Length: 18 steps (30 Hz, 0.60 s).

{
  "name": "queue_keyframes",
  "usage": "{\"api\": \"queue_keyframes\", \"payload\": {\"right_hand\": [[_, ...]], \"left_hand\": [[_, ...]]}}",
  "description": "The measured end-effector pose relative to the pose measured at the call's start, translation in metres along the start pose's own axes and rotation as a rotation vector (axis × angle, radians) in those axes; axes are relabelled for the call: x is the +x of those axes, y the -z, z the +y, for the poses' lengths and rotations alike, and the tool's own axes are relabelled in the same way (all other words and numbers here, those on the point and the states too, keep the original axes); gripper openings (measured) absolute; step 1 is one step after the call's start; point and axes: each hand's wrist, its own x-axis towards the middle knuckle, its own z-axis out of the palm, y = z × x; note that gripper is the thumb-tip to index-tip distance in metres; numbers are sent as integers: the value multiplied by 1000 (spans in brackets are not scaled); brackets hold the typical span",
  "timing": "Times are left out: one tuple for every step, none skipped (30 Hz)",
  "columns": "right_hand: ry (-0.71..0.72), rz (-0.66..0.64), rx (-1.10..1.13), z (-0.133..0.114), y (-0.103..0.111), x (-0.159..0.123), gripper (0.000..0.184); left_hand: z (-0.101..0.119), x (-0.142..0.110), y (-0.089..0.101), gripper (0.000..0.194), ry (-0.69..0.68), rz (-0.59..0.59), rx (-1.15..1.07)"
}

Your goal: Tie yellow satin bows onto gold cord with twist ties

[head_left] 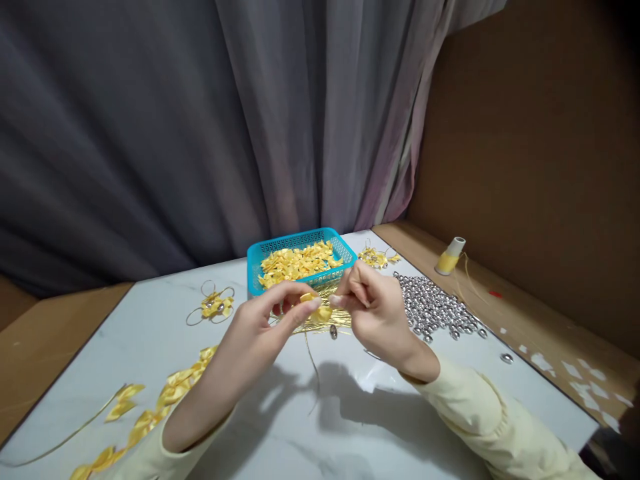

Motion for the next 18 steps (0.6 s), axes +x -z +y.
{"api": "queue_keyframes", "payload": {"right_hand": [[-21, 0, 3, 0, 1, 1, 34], [-39, 2, 2, 0, 2, 2, 34], [-56, 0, 0, 0, 2, 3, 33], [-74, -4, -2, 1, 2, 4, 33], [-93, -13, 0, 2, 2, 4, 33], [-111, -27, 8, 2, 2, 4, 33], [-131, -41, 21, 3, 2, 5, 33], [-149, -57, 36, 3, 3, 5, 33], [-167, -68, 52, 3, 3, 6, 33], [-185, -77, 68, 3, 3, 6, 33], [-202, -84, 83, 2, 4, 7, 34], [-221, -89, 98, 1, 4, 7, 34], [-239, -94, 113, 1, 5, 8, 34], [-254, -101, 128, 0, 6, 8, 33], [-268, -108, 144, -1, 6, 8, 33], [-279, -117, 159, -1, 7, 9, 33], [-288, -124, 173, -2, 7, 9, 33], [-293, -126, 184, -3, 7, 8, 33]], "left_hand": [[-1, 1, 0, 15, 17, -47, -27], [-2, 2, 1, 17, 33, -87, -53], [-4, 4, 1, 19, 48, -121, -77], [-5, 5, 1, 21, 61, -145, -97], [-6, 6, 2, 23, 71, -164, -111], [-6, 7, 2, 25, 77, -181, -116], [-7, 8, 3, 26, 78, -196, -114], [-7, 8, 4, 27, 78, -212, -106], [-6, 8, 5, 28, 78, -229, -91], [-6, 8, 6, 29, 77, -248, -74], [-5, 7, 7, 31, 78, -266, -54], [-4, 7, 8, 32, 79, -279, -32], [-2, 6, 8, 33, 78, -287, -9], [0, 5, 8, 34, 74, -287, 14], [1, 5, 8, 35, 67, -284, 34], [3, 4, 7, 34, 57, -278, 50], [5, 4, 7, 34, 46, -272, 59], [6, 3, 6, 34, 35, -266, 60]]}}
